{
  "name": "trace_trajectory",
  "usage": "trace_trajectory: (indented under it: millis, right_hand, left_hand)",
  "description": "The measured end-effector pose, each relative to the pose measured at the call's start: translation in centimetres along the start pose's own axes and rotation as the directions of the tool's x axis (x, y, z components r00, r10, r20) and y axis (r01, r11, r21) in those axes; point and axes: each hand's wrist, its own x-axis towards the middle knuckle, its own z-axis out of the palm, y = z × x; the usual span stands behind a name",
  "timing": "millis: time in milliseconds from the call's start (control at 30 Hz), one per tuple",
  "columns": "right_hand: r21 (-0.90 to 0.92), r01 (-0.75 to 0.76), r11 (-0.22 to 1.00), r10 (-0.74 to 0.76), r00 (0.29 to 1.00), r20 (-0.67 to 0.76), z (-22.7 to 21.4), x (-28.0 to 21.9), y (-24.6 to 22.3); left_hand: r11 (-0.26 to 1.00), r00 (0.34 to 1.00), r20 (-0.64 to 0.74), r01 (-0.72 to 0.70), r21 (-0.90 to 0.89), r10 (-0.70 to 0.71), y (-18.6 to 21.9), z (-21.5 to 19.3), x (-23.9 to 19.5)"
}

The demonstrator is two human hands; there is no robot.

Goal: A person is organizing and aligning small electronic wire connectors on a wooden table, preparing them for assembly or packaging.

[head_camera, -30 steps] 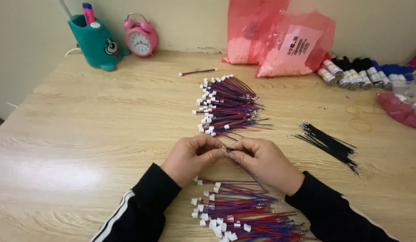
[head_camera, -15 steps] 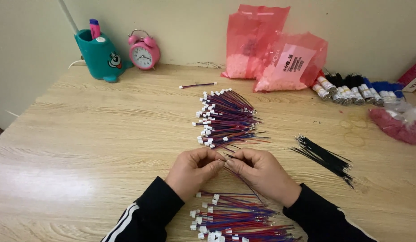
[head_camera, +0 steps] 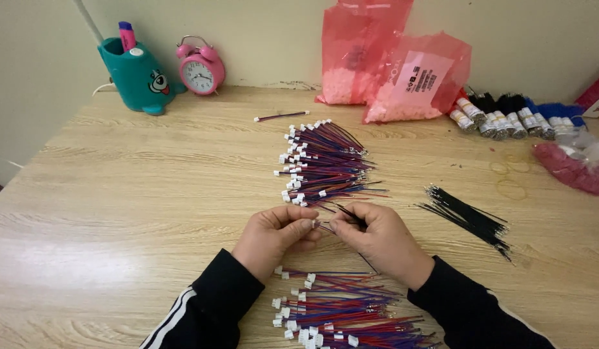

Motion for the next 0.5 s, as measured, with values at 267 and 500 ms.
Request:
trace_trajectory:
  millis: [267, 500]
  right_hand:
    - [0.024, -0.004, 1.000, 0.004, 1.000, 0.001, 0.36, -0.14, 0.03]
    - [-0.030, 0.035, 0.999, -0.037, 0.999, -0.036, 0.29, -0.05, 0.59]
  left_hand:
    - [1.000, 0.999, 0.040, 0.014, -0.028, -0.013, 0.13, -0.30, 0.02]
    - [0.999, 0.999, 0.028, 0.016, -0.029, -0.015, 0.05, -0.22, -0.02]
